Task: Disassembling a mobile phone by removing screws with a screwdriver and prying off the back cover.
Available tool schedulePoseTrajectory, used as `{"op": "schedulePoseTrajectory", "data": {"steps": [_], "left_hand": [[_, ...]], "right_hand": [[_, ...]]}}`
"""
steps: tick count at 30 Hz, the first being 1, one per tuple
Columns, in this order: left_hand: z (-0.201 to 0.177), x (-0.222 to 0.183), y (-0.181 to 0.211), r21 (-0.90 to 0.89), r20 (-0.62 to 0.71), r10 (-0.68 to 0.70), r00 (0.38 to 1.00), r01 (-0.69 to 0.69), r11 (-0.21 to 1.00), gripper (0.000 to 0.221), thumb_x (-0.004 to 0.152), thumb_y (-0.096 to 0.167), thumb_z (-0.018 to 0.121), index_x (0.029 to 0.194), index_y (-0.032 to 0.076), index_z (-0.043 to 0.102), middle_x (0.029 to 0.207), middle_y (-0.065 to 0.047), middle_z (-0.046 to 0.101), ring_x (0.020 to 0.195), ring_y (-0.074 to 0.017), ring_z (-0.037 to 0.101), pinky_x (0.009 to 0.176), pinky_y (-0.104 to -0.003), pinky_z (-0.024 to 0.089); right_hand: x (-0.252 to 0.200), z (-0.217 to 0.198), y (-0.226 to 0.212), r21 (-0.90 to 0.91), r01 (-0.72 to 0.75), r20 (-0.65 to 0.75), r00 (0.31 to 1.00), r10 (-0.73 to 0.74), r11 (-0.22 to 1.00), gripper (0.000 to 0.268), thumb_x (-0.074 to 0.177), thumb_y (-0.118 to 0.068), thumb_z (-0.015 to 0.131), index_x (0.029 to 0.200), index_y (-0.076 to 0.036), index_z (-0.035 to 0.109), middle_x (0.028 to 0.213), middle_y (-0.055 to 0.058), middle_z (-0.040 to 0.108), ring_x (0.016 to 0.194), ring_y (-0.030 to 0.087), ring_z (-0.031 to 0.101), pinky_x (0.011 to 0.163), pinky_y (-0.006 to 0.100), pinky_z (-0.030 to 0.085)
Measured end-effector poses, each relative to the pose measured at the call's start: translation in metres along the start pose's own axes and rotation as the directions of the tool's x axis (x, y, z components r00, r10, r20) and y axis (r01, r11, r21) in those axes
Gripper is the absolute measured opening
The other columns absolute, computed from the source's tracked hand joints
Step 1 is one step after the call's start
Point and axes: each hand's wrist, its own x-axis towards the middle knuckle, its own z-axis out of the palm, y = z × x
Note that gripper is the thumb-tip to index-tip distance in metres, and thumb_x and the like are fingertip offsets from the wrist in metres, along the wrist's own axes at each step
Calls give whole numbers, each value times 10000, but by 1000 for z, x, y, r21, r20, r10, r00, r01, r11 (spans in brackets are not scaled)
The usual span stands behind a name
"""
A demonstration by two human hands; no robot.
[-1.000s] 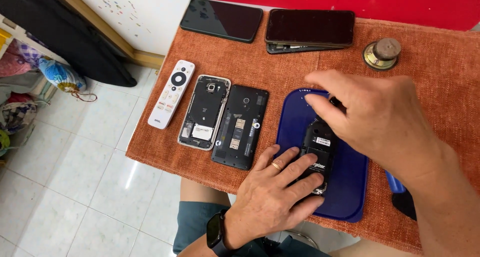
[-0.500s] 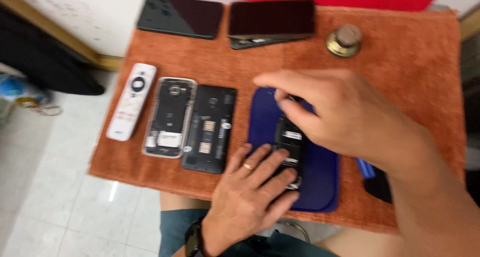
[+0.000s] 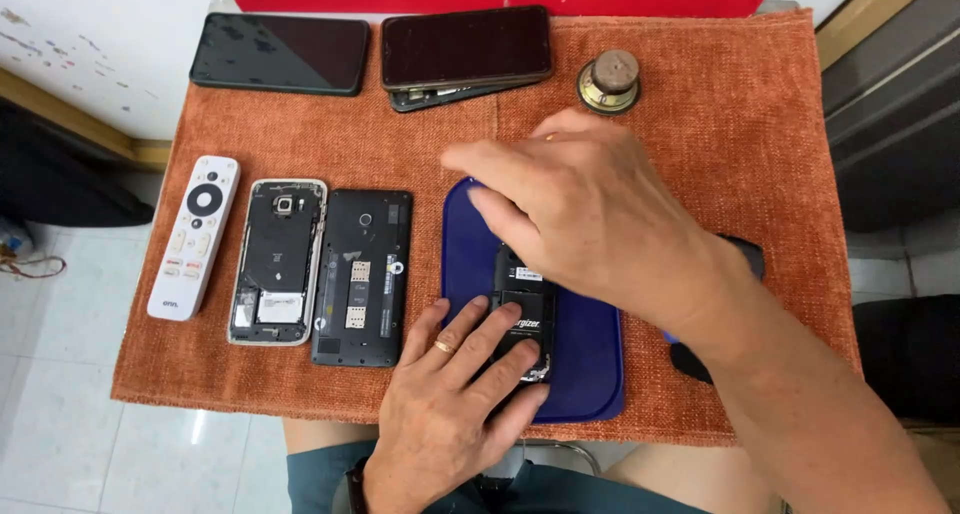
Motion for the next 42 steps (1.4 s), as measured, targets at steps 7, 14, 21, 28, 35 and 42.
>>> {"op": "schedulePoseTrajectory", "data": {"steps": [7, 14, 21, 28, 35, 42], "left_hand": [[3, -2, -1, -1, -27, 12, 1000, -12, 1000, 302, 937, 339, 801, 1123, 127, 694, 1309, -152, 679, 1171, -363, 695, 1055, -574, 476], [3, -2, 0, 6, -28, 1, 1000, -1, 1000, 297, 935, 346, 795, 1119, 131, 703, 1309, -143, 681, 1180, -361, 694, 1062, -577, 472], [4, -2, -1, 8, -25, 2, 1000, -1, 1000, 300, 936, 354, 791, 1122, 132, 710, 1317, -138, 679, 1190, -359, 689, 1072, -572, 464], [5, -3, 0, 5, -27, -3, 1000, 3, 1000, 284, 932, 342, 792, 1109, 134, 713, 1314, -135, 678, 1187, -354, 688, 1067, -574, 468], [4, -2, 0, 13, -6, -8, 1000, 8, 1000, 279, 937, 351, 773, 1099, 128, 727, 1316, -136, 675, 1192, -358, 682, 1067, -581, 461], [4, -3, -1, 4, -23, -1, 1000, 1, 1000, 299, 932, 345, 794, 1120, 126, 717, 1321, -139, 675, 1200, -364, 681, 1069, -581, 465]], "right_hand": [[0, -8, -4, 188, -114, 166, 983, 83, 976, 274, 995, -14, 641, 1267, -33, 657, 767, 88, 699, 583, 253, 637, 487, 405, 467], [5, -18, -8, 319, -144, 254, 965, 62, 937, 382, 967, 46, 549, 1333, -31, 627, 1050, 119, 711, 839, 264, 686, 700, 390, 540], [9, -23, -5, 362, -207, 310, 946, 92, 909, 440, 941, 35, 519, 1367, -35, 607, 1264, 110, 737, 1017, 284, 734, 852, 395, 548], [-2, -7, -2, 23, -72, 95, 993, 69, 997, 188, 1020, -100, 707, 1202, -65, 673, 704, 43, 666, 578, 215, 637, 442, 385, 428], [2, -10, -6, 276, -105, 195, 980, 51, 955, 273, 992, 3, 601, 1260, -35, 637, 1047, 109, 706, 851, 250, 682, 682, 387, 522], [9, -24, -11, 382, -205, 351, 934, 64, 901, 545, 923, 82, 446, 1443, -53, 540, 1383, 160, 672, 1176, 324, 695, 921, 440, 583]]}}
